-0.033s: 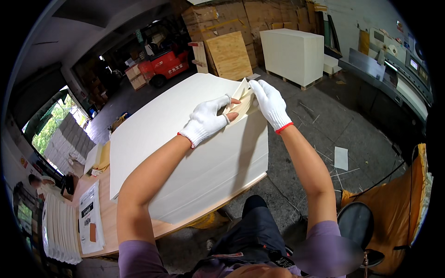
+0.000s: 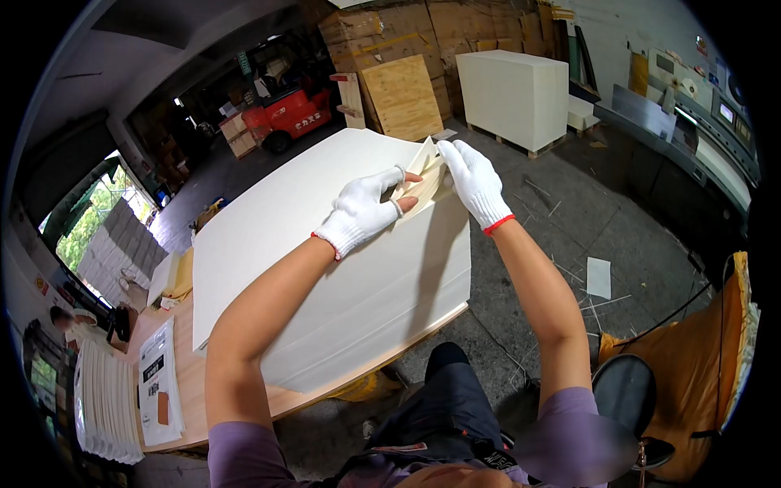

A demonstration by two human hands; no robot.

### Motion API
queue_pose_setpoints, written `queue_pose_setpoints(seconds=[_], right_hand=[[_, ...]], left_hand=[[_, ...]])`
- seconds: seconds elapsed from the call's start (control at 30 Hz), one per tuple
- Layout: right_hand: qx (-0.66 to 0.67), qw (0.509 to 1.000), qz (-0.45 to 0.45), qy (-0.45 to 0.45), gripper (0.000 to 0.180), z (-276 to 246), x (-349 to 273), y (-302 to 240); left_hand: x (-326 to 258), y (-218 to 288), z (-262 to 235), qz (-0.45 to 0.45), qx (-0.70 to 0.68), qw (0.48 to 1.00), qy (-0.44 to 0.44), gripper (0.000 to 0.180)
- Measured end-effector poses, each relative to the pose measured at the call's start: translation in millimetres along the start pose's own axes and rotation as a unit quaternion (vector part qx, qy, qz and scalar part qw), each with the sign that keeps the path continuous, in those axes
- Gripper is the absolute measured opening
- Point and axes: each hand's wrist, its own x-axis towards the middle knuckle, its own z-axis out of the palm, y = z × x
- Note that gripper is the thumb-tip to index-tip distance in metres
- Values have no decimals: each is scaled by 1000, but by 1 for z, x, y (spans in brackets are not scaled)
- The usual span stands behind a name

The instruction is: The person peels the protective paper backing from the corners and edges of a stack of large white sheets. They lift groups of sheets by hand to access and remove the strips from the items underneath.

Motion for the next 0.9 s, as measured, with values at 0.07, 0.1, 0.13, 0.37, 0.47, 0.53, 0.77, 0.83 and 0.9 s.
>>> queue_pose_setpoints(seconds=[0.07, 0.1, 0.13, 0.37, 0.47, 0.53, 0.77, 0.83, 0.9], right_hand=[[14, 1000, 3, 1, 58, 2, 0, -1], [30, 1000, 4, 1, 58, 3, -1, -2], [43, 999, 6, 4, 58, 2, -1, -1], [2, 1000, -1, 14, 58, 3, -1, 3], [1, 1000, -2, 11, 59, 2, -3, 2], [2, 1000, 1, 9, 59, 0, -5, 0], [28, 1000, 9, 8, 59, 1, -3, 0], [18, 1000, 11, 1, 59, 2, -1, 5], [16, 1000, 15, 11, 58, 3, -2, 6]], left_hand=[[1, -6, 2, 51, 15, 998, 37, 33], [4, -17, 7, 105, 32, 991, 74, 33], [6, -17, 9, 160, 48, 980, 109, 32], [3, 1, 1, -2, 107, 994, 8, 34], [-3, 14, 1, -40, 55, 998, -11, 34], [-2, 8, 1, -30, 29, 999, -5, 36], [3, -10, 9, 116, 113, 984, 80, 35], [5, -11, 6, 91, 139, 984, 59, 36], [4, -7, 4, 68, 140, 988, 25, 38]])
